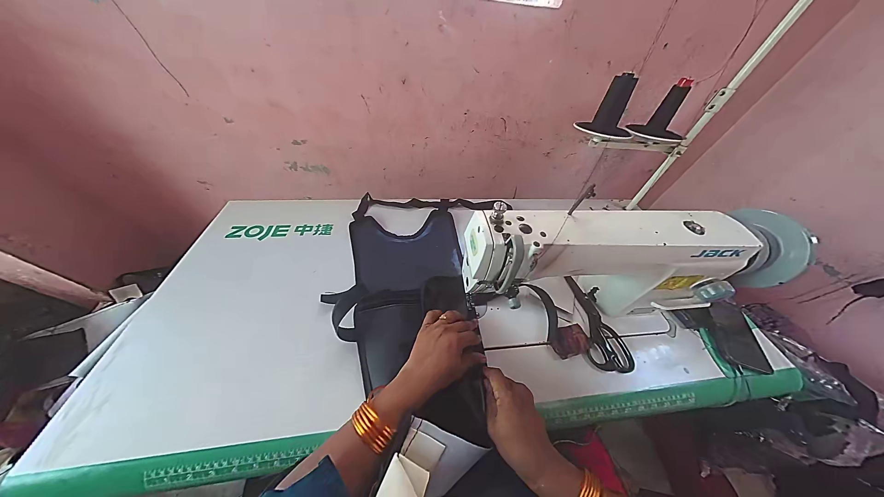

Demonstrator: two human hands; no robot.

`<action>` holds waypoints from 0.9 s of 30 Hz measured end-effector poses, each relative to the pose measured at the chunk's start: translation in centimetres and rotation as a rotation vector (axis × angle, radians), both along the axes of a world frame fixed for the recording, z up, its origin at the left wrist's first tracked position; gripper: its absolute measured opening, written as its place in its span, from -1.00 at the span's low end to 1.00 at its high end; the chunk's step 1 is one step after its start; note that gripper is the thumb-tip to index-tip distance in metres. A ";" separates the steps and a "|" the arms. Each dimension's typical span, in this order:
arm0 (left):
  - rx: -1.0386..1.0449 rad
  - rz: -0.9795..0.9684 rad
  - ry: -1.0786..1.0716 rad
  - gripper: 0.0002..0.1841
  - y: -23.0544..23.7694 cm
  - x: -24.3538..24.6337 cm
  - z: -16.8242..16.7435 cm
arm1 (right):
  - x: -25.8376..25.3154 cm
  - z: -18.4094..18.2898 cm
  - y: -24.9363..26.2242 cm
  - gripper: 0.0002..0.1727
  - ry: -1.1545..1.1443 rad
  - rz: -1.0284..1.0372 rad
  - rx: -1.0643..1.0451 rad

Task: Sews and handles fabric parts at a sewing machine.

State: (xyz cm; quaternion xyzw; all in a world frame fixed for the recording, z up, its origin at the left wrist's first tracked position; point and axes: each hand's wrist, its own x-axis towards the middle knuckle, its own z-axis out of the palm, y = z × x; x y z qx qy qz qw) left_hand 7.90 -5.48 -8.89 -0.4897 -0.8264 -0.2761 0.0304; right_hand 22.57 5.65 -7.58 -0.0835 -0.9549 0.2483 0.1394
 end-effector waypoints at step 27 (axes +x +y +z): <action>-0.411 -0.073 -0.416 -0.39 -0.9 -5.8 7.1 | -7.6 1.2 3.5 -0.80 -0.100 -0.225 -1.066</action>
